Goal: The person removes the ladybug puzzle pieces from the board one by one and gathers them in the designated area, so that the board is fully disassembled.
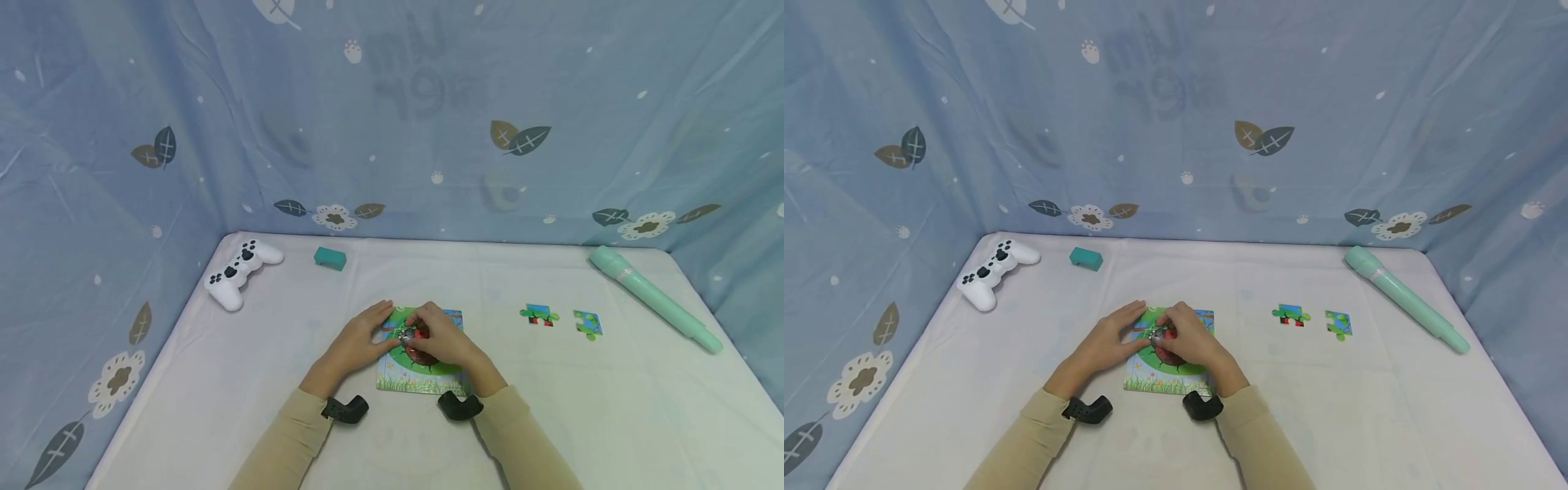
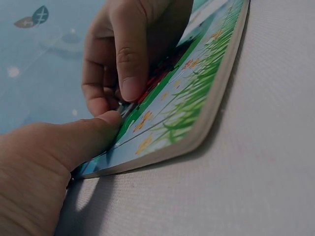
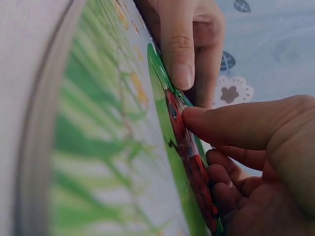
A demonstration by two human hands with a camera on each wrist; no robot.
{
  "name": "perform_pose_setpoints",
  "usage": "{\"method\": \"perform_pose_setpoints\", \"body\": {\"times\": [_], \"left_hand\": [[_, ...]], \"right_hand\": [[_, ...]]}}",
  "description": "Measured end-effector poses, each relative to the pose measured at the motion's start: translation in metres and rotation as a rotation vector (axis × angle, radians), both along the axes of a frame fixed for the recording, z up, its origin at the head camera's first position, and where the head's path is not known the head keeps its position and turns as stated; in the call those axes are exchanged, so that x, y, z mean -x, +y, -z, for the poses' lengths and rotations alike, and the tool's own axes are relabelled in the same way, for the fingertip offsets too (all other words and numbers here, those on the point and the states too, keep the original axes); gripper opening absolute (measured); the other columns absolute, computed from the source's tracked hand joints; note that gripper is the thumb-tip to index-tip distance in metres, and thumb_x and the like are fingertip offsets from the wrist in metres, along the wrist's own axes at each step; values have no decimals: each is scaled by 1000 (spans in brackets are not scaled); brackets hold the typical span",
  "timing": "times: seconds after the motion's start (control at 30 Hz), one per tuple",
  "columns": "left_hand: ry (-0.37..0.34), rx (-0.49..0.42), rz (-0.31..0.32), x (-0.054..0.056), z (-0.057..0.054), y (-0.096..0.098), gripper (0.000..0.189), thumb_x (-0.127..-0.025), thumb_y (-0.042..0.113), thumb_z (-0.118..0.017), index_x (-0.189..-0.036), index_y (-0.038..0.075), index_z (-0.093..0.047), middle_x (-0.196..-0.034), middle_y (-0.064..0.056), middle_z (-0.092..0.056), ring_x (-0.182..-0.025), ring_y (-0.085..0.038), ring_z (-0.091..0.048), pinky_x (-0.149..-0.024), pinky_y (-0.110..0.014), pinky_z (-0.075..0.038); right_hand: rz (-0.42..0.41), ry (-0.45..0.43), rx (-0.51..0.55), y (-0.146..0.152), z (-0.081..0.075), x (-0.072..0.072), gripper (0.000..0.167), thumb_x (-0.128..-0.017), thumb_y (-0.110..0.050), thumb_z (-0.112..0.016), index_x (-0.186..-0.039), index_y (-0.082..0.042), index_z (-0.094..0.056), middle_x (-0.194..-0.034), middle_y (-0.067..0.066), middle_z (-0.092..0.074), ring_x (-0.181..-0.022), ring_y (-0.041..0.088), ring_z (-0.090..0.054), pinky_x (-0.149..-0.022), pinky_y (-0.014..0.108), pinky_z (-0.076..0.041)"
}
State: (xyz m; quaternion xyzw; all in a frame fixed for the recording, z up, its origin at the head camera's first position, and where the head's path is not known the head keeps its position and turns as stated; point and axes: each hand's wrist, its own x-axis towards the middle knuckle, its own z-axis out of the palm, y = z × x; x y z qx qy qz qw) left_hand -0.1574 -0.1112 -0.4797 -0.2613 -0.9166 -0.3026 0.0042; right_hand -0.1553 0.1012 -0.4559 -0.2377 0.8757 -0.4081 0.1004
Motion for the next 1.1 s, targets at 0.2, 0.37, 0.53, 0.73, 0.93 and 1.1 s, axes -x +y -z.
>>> {"method": "perform_pose_setpoints", "body": {"times": [0.2, 0.37, 0.53, 0.73, 0.93, 1.1], "left_hand": [[0, -11, 1, -1, 0, 1, 70, -85, 39, -70, -140, 3, -46, -147, -11, -43, -137, -28, -39, -112, -43, -36], [2, -3, 2, -1, 0, 2, 69, -85, 40, -69, -140, 4, -46, -147, -10, -43, -137, -27, -38, -112, -43, -36], [-1, 40, -8, -1, -2, 2, 72, -85, 44, -67, -142, 5, -44, -148, -9, -42, -138, -27, -36, -113, -43, -35], [6, 57, -25, 0, -2, 0, 74, -85, 48, -66, -142, 6, -44, -149, -8, -41, -139, -26, -35, -113, -44, -35], [-8, 58, -39, 0, -1, -1, 76, -85, 48, -66, -142, 5, -43, -150, -8, -39, -140, -27, -34, -114, -45, -33], [-23, 67, -53, 0, 0, 0, 76, -84, 49, -66, -143, 7, -42, -150, -8, -38, -140, -27, -33, -115, -44, -32]], "right_hand": [[36, 44, 50, 2, 1, 0, 37, -85, -8, -70, -116, 0, -51, -114, 15, -48, -100, 25, -52, -86, 38, -52], [44, 101, 18, 2, 3, 1, 48, -86, -8, -69, -129, 0, -49, -124, 15, -49, -107, 26, -54, -89, 42, -52], [55, 135, -22, 0, 3, 1, 42, -87, -11, -68, -127, -2, -57, -119, 12, -53, -103, 23, -57, -88, 40, -53], [55, 208, -27, 0, 5, 1, 40, -87, -11, -69, -124, -2, -59, -117, 12, -54, -101, 22, -59, -86, 38, -55], [90, 205, 6, 0, 5, 2, 40, -86, -11, -70, -123, -4, -59, -116, 11, -53, -103, 24, -59, -86, 38, -56], [123, 159, 26, 4, 0, 3, 39, -87, -13, -69, -124, -5, -59, -117, 11, -53, -106, 25, -58, -90, 39, -55]]}}
